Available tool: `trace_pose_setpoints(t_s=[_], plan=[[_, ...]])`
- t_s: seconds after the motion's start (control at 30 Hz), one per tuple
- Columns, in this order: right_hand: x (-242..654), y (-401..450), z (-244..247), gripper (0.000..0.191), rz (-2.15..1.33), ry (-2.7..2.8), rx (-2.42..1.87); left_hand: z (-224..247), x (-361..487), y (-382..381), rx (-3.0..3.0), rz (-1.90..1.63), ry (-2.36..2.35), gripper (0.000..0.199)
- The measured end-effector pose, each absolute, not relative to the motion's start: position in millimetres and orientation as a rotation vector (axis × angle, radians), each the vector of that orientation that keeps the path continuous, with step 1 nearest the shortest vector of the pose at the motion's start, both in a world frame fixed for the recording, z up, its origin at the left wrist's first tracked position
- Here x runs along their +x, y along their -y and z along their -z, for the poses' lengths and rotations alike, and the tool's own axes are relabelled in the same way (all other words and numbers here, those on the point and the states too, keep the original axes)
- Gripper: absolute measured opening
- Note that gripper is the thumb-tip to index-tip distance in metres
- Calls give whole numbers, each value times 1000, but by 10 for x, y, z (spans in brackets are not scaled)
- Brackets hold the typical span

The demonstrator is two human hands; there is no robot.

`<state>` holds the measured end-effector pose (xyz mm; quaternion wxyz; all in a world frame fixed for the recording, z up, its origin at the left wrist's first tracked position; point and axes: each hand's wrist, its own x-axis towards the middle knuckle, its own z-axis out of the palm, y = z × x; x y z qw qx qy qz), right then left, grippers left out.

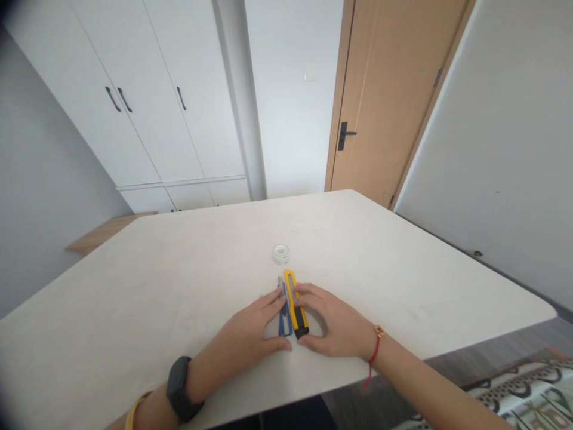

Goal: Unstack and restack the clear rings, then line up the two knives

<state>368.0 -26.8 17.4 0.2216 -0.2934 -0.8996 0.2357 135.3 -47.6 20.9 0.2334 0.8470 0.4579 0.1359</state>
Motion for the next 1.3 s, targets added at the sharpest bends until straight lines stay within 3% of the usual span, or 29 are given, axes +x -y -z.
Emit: trace_pose_setpoints(t_s=[0.17,0.23,0.37,0.53,0.73,1.3], plan=[[3716,266,-158,63,-691,2417,-836,-231,1331,484,2263,-340,-1289,97],[3738,227,-167,57,-675,2315,-912,-260,1265,468,2275,-383,-1312,102],[3710,-26,-243,39,-655,2074,-1028,-370,997,344,2337,-595,-1436,83],[3472,-619,-296,42,-785,1920,-1140,-470,509,71,2311,-931,-1672,46],[3170,-1088,-157,59,-958,1913,-1194,-372,23,-117,2232,-1105,-1860,41],[3163,-1053,77,60,-896,1907,-1143,-172,-74,25,2112,-1169,-1885,34]])
